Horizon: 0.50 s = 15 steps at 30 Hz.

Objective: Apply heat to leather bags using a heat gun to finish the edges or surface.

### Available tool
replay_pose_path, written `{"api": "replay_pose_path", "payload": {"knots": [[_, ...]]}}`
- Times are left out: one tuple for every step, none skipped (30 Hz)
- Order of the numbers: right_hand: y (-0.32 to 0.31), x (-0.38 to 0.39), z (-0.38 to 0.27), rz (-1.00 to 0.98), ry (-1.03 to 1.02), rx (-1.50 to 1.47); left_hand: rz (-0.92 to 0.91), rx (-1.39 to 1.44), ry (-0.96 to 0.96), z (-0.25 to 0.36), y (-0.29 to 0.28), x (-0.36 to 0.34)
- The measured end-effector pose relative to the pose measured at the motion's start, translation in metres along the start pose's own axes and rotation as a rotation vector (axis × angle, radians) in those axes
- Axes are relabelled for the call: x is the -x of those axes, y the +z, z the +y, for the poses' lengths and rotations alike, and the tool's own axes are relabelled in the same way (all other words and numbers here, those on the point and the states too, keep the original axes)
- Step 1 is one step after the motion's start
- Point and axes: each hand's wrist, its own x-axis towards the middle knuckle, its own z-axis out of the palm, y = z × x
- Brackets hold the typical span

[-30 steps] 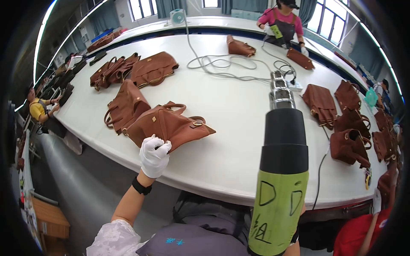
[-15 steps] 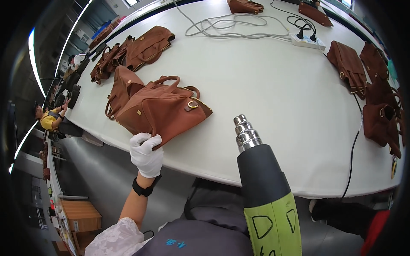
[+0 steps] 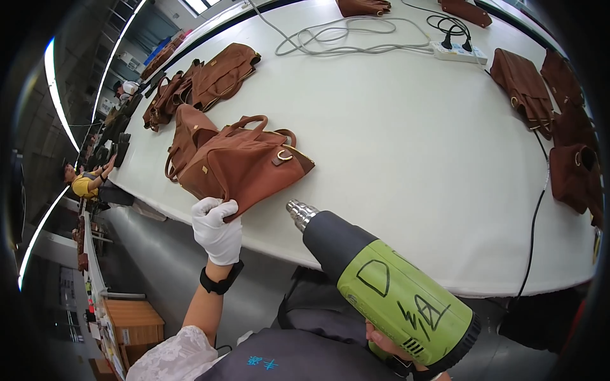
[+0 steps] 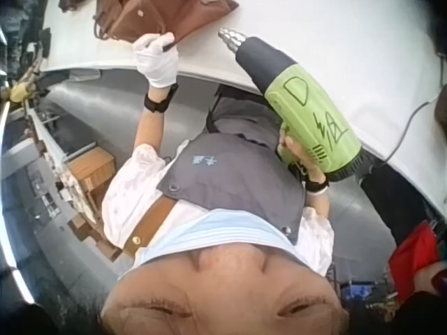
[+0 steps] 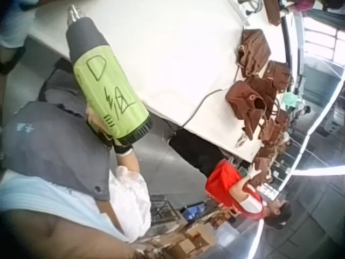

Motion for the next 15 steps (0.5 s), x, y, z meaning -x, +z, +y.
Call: {"api": "replay_pose_path", "payload": {"knots": [[0.006,-0.006,-0.008,0.018,0.013,-0.1,0.005,-0.007,0.008,0.001,0.0,-0.001],[0.006,-0.012,-0.009,0.018,0.013,-0.102,0.004,-0.008,0.009,0.001,0.0,-0.001],[0.005,-0.019,-0.007,0.029,-0.012,-0.136,0.002,-0.014,0.004,0.002,0.0,0.0],[0.005,-0.026,-0.008,0.04,-0.035,-0.169,0.0,-0.02,-0.002,0.001,-0.001,0.0],[0.008,-0.029,-0.015,0.045,-0.03,-0.221,0.0,-0.017,-0.001,0.002,0.0,0.0],[0.007,-0.031,-0.015,0.048,-0.032,-0.221,0.004,-0.031,0.005,0.002,0.001,0.0],[0.006,-0.033,-0.013,0.023,-0.035,-0.25,0.008,-0.044,0.01,0.002,0.002,-0.001],[0.006,-0.034,-0.011,-0.007,-0.034,-0.282,0.004,-0.047,0.009,0.002,0.002,-0.001],[0.005,-0.036,-0.011,-0.007,-0.03,-0.286,0.022,-0.023,0.022,0.003,0.002,-0.002],[0.003,-0.037,-0.01,0.023,-0.013,-0.279,0.04,0.002,0.034,0.003,0.002,-0.002],[0.002,-0.039,-0.011,0.055,0.002,-0.269,0.037,0.003,0.034,0.002,0.003,-0.002],[0.002,-0.038,-0.011,0.057,0.003,-0.271,0.042,-0.024,0.042,0.002,0.004,-0.002],[0.002,-0.037,-0.011,0.023,0.001,-0.283,0.047,-0.051,0.05,0.002,0.005,-0.001],[0.004,-0.036,-0.012,-0.013,0.001,-0.297,0.042,-0.051,0.05,0.003,0.004,-0.001],[0.006,-0.037,-0.015,0.0,-0.032,-0.235,0.042,-0.041,0.032,0.004,0.003,-0.002]]}}
